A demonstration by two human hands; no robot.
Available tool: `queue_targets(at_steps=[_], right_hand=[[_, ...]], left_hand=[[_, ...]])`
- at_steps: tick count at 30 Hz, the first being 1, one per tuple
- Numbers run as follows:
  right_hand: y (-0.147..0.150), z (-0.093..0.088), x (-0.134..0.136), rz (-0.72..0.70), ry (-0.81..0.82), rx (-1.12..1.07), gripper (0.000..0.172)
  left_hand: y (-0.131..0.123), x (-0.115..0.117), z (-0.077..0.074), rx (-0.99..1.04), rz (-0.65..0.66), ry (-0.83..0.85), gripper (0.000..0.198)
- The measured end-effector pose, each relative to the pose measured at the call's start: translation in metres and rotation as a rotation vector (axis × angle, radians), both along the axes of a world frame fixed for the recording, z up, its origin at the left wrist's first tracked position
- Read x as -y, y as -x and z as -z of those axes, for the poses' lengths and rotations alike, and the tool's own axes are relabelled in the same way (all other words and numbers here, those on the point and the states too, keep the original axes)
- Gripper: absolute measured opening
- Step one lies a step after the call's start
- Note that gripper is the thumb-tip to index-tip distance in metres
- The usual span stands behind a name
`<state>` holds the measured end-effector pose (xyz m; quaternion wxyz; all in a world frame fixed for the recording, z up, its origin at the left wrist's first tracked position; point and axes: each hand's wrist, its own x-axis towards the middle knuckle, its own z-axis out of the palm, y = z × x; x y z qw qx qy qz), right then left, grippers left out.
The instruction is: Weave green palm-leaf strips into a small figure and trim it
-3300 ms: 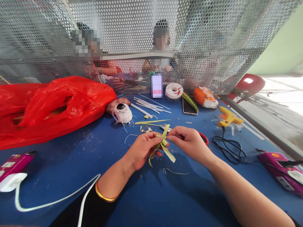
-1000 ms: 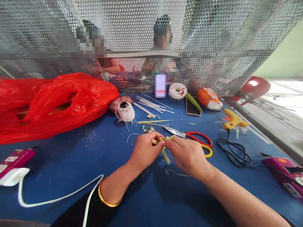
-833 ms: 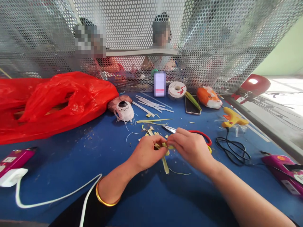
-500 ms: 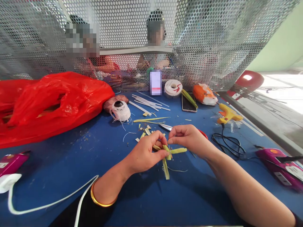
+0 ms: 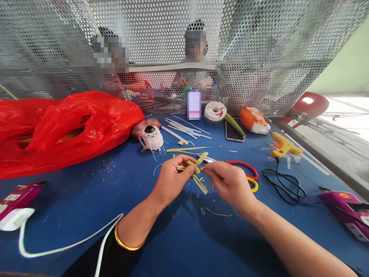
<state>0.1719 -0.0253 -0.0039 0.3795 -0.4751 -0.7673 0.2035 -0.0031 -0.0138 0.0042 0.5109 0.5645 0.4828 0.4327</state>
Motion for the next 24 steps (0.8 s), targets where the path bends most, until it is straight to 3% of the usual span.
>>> queue_targets(at_steps=[6, 18, 22, 24], right_hand=[[0.001, 0.002, 0.008, -0.061, -0.304, 0.221, 0.023], [0.003, 0.000, 0.009, -0.108, -0.461, 0.390, 0.031], [-0.003, 0.002, 0.005, -0.079, -0.488, 0.427, 0.032], [-0.007, 0.000, 0.001, -0.048, -0.421, 0.377, 0.029]], left_hand=[[-0.002, 0.000, 0.005, -0.056, -0.059, -0.009, 0.017], [-0.005, 0.002, 0.003, -0.174, -0.076, -0.022, 0.013], [-0.006, 0.003, 0.000, -0.267, 0.018, 0.016, 0.012], [-0.006, 0.004, -0.002, -0.266, 0.097, 0.021, 0.016]])
